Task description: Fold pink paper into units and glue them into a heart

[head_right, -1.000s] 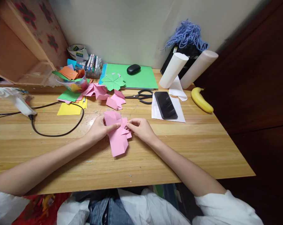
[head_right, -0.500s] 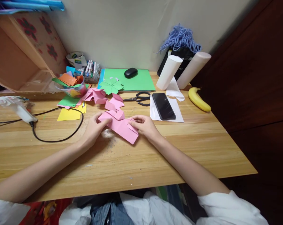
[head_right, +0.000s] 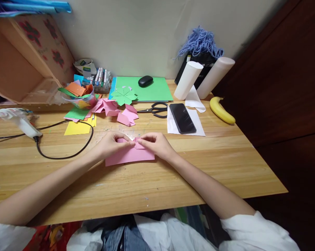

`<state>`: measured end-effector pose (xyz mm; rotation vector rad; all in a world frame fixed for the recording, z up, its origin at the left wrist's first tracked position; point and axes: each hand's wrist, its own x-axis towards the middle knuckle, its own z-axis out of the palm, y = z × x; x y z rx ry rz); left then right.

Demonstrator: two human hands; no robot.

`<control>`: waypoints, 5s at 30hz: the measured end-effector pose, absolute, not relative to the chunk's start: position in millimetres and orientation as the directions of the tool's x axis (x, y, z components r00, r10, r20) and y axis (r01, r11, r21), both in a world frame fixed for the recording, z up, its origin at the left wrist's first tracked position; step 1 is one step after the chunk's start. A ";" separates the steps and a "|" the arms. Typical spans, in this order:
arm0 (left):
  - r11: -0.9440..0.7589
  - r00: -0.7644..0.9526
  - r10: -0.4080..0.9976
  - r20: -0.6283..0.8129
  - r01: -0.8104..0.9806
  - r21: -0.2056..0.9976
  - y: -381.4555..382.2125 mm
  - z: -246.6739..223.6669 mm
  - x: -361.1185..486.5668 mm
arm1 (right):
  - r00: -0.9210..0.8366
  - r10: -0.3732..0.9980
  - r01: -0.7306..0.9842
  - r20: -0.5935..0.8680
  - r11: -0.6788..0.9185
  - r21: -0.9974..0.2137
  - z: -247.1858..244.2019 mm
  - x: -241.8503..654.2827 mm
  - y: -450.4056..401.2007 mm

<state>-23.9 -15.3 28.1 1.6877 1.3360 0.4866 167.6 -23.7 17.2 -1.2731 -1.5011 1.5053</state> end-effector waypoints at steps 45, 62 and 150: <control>-0.058 0.515 0.822 -0.245 0.504 0.862 -15.0 35.6 -24.8 | -0.553 0.715 0.112 -0.427 -0.445 -0.889 17.4 183.9 -19.2; -0.078 0.565 0.789 -0.241 0.481 0.873 -14.4 33.8 -24.3 | -0.540 0.749 0.268 -0.382 -0.277 -0.923 17.4 181.8 -20.8; -0.079 0.551 0.828 -0.109 0.306 0.949 -23.6 23.1 -19.0 | -0.362 0.929 0.398 -0.076 0.080 -0.914 20.0 164.9 -30.8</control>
